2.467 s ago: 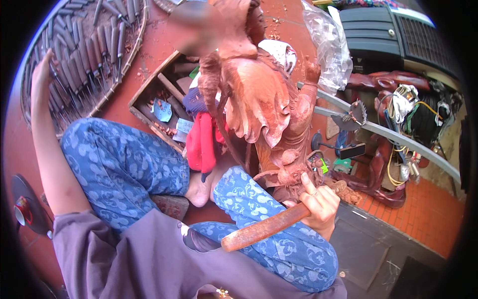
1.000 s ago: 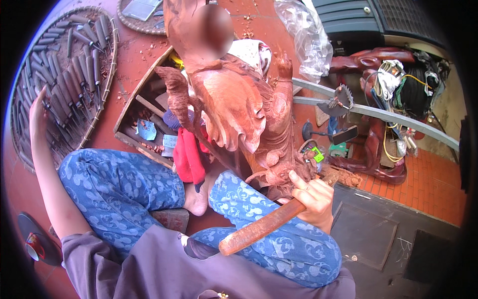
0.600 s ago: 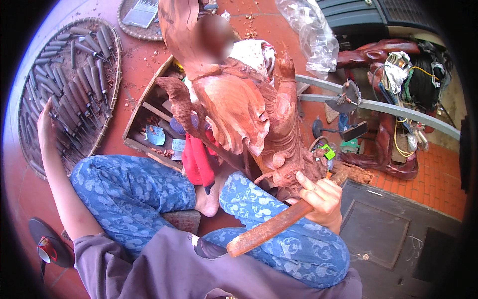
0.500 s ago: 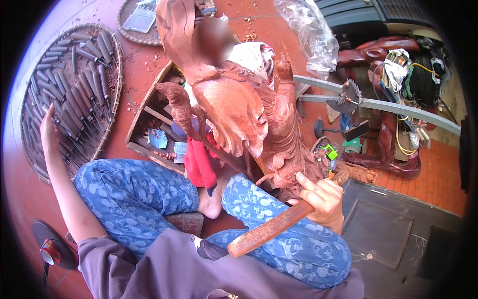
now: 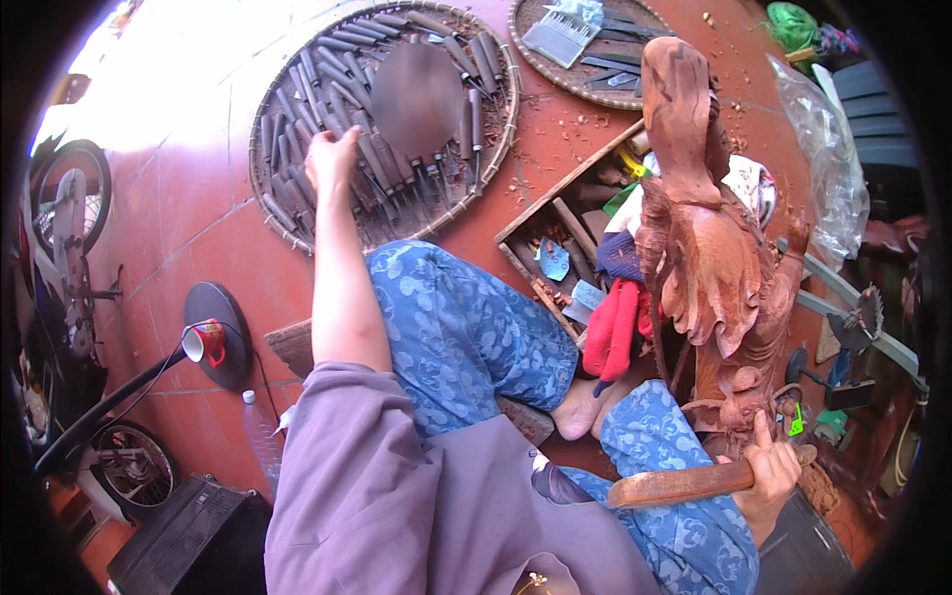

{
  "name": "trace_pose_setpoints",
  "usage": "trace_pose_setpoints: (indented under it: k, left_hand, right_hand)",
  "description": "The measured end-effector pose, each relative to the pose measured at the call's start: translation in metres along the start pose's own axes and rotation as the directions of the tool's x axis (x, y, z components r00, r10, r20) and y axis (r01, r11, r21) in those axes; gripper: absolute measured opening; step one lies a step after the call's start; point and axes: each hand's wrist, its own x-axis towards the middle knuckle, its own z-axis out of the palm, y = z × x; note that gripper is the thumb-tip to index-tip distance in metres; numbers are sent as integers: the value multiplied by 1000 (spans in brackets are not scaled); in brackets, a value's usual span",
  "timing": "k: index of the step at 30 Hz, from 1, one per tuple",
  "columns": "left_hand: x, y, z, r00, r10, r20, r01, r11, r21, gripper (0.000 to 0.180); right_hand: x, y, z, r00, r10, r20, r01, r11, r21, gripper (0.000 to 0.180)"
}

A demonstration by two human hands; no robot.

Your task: The person carves a wooden sculpture of a figure using a chisel and mallet. They repeatedly strike the chisel to shape the wood, focusing on the torso and wing areas.

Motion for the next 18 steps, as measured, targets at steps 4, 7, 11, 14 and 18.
trace_pose_setpoints:
  k: [4, 7, 11, 14, 18]
  left_hand:
    - [-13, 12, 3, 959, -9, 282, -3, 999, 39, 72]
    - [-28, 31, 3, 890, 17, 455, 59, 986, -154, 64]
    - [-39, 57, 13, 834, 112, 540, -51, 991, -127, 56]
    - [-45, 72, 23, 851, 197, 487, -212, 977, -26, 51]
    - [-44, 66, 43, 880, 233, 414, -272, 962, 35, 39]
  right_hand:
    - [0, 0, -1, 1000, 13, 7, -13, 1000, -3, 36]
    - [0, 1, 0, 1000, 0, -5, 0, 1000, -1, 35]
    - [4, -1, -3, 1000, -10, 12, 10, 1000, -5, 33]
    - [-2, 2, 0, 1000, -4, -20, 4, 1000, -20, 31]
    - [8, 0, -4, 998, 46, -49, -44, 998, 35, 28]
